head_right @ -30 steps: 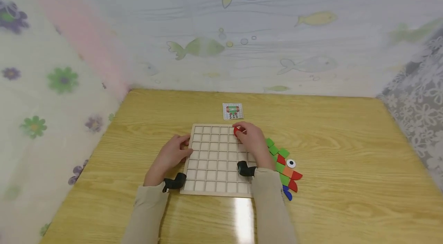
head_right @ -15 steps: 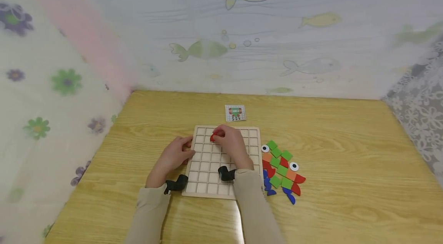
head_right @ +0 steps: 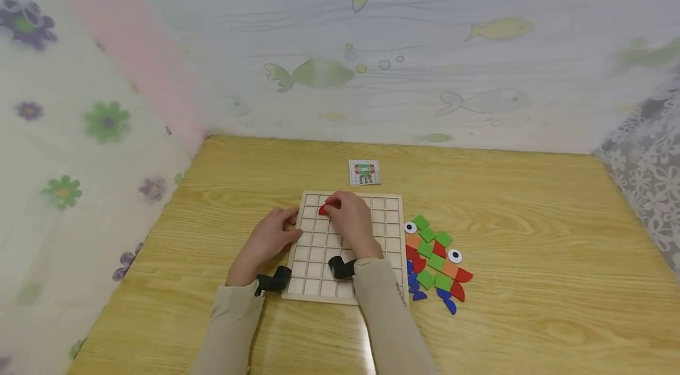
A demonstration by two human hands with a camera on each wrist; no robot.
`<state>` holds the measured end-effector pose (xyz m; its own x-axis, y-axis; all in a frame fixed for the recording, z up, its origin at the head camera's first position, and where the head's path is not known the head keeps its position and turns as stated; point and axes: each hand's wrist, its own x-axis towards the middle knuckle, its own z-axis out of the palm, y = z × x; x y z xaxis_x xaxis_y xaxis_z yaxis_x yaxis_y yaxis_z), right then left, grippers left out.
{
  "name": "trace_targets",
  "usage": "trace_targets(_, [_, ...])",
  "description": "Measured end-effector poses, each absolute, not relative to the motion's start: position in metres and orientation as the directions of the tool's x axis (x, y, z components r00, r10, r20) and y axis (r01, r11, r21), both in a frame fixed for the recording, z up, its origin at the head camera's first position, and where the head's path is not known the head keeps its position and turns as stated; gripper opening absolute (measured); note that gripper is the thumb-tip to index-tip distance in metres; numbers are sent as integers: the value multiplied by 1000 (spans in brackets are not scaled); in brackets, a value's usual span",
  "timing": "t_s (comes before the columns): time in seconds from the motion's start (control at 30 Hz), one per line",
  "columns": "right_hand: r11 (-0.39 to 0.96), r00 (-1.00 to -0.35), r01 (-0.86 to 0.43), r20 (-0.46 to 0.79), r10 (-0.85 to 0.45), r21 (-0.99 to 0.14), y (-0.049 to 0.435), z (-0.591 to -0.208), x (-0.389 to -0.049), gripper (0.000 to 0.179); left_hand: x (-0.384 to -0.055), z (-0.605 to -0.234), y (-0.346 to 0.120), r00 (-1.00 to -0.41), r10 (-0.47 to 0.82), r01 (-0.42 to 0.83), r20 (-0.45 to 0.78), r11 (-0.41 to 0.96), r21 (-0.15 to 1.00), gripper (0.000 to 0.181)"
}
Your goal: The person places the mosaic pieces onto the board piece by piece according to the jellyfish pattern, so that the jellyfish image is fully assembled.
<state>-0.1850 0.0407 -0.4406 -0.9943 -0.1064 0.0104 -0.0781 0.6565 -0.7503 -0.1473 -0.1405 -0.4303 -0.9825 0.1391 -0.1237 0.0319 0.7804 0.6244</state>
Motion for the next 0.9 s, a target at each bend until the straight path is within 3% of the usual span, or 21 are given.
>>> trace_targets(0.27, [717,-988,-134,31,-154,-684,38,-436,-183,8,-149,-432,-140,-983,144,48,-114,799,600,50])
trace_targets(0.6, [627,-980,-148,28,-197,-765,53,-437,-178,18,-148,-433,-145,-983,129,19,-131,779,627,52])
trace_targets(0.9, [652,-969,-170,5,-247,-739,65,-426,-169,22,-149,-434,-146,-978,148,13,-145,741,671,52])
